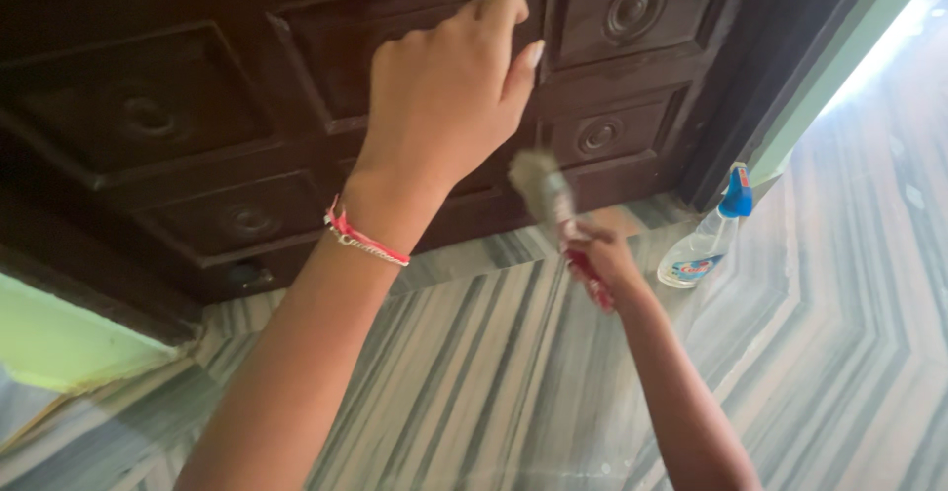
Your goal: The person cleans a dark brown wooden door with carved panels using a brush and a spray bottle. They scrub the surface with the brush, occasionally spraying liquid onto the door and wiping it down.
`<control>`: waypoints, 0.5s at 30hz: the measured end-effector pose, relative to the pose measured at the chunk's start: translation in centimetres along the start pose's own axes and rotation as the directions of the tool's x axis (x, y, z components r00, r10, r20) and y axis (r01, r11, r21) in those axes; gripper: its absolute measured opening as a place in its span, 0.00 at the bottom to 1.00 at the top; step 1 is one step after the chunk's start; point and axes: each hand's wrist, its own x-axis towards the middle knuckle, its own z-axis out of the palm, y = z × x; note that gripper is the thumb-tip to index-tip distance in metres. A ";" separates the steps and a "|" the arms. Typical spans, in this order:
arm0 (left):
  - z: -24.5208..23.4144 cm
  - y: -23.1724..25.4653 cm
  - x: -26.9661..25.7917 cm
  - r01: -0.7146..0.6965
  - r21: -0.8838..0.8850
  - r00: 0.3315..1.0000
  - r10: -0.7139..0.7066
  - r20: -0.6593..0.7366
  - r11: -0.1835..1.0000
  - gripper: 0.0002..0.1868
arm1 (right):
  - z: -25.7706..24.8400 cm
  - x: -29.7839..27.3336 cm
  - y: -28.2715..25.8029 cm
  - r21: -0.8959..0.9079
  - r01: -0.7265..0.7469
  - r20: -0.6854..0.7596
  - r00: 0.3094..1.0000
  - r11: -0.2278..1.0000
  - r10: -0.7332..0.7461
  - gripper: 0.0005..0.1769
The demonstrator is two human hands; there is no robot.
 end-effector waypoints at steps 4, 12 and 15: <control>0.4 -0.4 0.0 0.017 -0.019 0.999 -0.016 0.037 1.000 0.13 | -2.9 1.2 -1.1 0.451 0.195 -0.211 0.971 0.871 -0.108 0.08; 1.4 0.7 0.1 0.028 -0.027 0.998 -0.026 0.054 0.999 0.13 | -5.1 9.5 -3.8 0.327 0.294 -0.244 0.944 0.898 -0.220 0.16; 0.4 0.0 1.3 0.061 -0.050 0.998 -0.062 -0.021 0.997 0.12 | 1.8 7.6 -2.2 -0.102 0.064 -0.095 0.993 0.993 -0.073 0.18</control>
